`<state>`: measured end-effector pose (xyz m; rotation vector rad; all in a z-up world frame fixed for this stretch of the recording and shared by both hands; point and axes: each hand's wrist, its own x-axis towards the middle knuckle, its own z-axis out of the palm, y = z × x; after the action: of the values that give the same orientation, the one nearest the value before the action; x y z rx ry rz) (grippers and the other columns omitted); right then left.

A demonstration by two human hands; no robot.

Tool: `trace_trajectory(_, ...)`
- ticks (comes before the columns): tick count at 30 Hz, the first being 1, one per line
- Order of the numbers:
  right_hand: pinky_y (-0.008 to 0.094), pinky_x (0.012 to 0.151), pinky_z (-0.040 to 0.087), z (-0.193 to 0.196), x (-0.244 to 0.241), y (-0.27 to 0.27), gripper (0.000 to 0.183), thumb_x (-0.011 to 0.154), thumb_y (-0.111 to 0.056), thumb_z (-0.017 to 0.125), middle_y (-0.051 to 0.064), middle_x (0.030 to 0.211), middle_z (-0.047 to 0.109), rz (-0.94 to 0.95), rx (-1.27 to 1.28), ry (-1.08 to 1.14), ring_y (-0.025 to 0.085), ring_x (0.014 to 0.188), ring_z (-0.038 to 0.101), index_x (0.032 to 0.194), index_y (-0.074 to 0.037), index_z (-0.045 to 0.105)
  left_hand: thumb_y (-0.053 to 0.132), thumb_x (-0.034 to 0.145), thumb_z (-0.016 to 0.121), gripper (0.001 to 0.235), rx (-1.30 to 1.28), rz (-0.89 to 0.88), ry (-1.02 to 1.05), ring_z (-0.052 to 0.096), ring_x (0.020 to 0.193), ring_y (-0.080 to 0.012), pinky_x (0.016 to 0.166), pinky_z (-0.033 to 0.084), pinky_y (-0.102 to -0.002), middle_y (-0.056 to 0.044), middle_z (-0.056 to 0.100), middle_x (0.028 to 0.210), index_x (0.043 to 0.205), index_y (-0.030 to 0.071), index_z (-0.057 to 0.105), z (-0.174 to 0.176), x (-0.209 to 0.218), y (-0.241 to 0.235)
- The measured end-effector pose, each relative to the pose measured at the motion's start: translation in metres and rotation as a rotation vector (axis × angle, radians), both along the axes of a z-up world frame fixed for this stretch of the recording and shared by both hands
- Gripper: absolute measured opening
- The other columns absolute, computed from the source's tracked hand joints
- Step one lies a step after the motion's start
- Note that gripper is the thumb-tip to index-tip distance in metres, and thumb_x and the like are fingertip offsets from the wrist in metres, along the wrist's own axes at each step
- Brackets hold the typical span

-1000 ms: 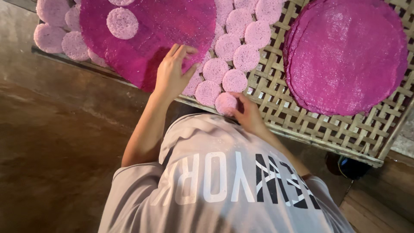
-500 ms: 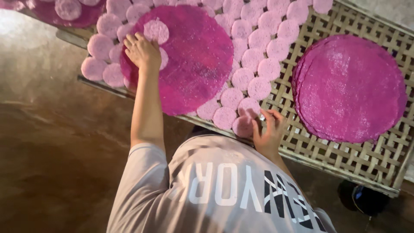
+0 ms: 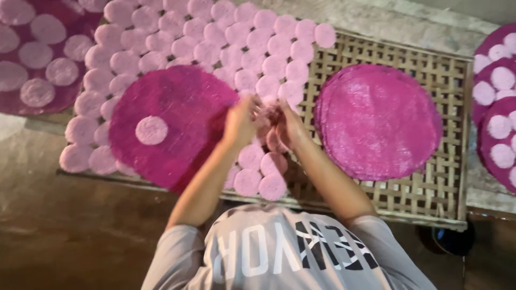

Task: The person arranges small pink circular discs onto larger pink circular bases placed on woven trays. They repeatedly pick up discs and place them in rows, occasionally lifting and repositioning the bases to continue the arrangement.

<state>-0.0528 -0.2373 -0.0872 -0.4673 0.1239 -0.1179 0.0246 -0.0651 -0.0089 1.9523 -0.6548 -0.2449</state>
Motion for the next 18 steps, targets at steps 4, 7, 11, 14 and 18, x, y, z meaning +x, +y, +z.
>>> trace_trajectory(4, 0.038, 0.084, 0.062, -0.03, 0.019, -0.105, 0.031, 0.089, -0.004, 0.067, 0.011, 0.109, 0.072, -0.155, -0.471, 0.409, 0.024, 0.099, 0.071, 0.12, 0.0, 0.064, 0.013, 0.076, 0.082, 0.042, -0.172, -0.003, -0.278, 0.065, 0.107, -0.0318, 0.09, 0.052, -0.042, -0.011, 0.069, 0.115, 0.115, 0.01, 0.066, -0.017, -0.02, -0.014)
trace_trajectory(7, 0.035, 0.077, 0.056, -0.042, 0.034, -0.199, 0.033, 0.089, 0.001, 0.067, 0.009, 0.108, 0.072, -0.356, -0.849, 0.548, 0.022, 0.092, 0.068, 0.122, -0.002, 0.068, 0.017, 0.089, 0.071, 0.025, 0.18, 0.309, -0.626, 0.062, 0.105, -0.0338, 0.093, 0.049, -0.047, -0.012, 0.068, 0.11, 0.112, 0.009, 0.066, -0.051, 0.032, 0.051)
trace_trajectory(11, 0.034, 0.082, 0.057, -0.062, 0.066, -0.272, 0.032, 0.091, -0.002, 0.067, 0.006, 0.109, 0.074, -0.328, -0.91, 0.552, 0.019, 0.097, 0.07, 0.123, -0.005, 0.067, 0.023, 0.081, 0.068, 0.056, 1.239, 0.628, -0.281, 0.054, 0.123, -0.0357, 0.097, 0.049, -0.044, -0.021, 0.054, 0.136, 0.133, 0.005, 0.054, -0.092, 0.096, 0.162)
trace_trajectory(14, 0.035, 0.081, 0.055, -0.076, 0.094, -0.283, 0.035, 0.09, -0.003, 0.067, 0.005, 0.107, 0.073, -0.226, -0.875, 0.533, 0.02, 0.096, 0.068, 0.125, -0.008, 0.067, 0.021, 0.096, 0.06, 0.056, 1.163, 0.63, -0.062, 0.051, 0.126, -0.0424, 0.097, 0.05, -0.051, -0.026, 0.049, 0.144, 0.148, 0.005, 0.049, -0.107, 0.102, 0.213)
trace_trajectory(18, 0.037, 0.088, 0.054, -0.084, 0.106, -0.276, 0.032, 0.09, -0.004, 0.072, 0.013, 0.109, 0.073, -0.392, -1.587, 0.451, 0.03, 0.101, 0.07, 0.122, -0.006, 0.067, 0.028, 0.091, 0.068, 0.052, 0.993, 0.709, 0.029, 0.053, 0.127, -0.0407, 0.1, 0.05, -0.051, -0.023, 0.057, 0.135, 0.137, 0.007, 0.058, -0.097, 0.098, 0.229)
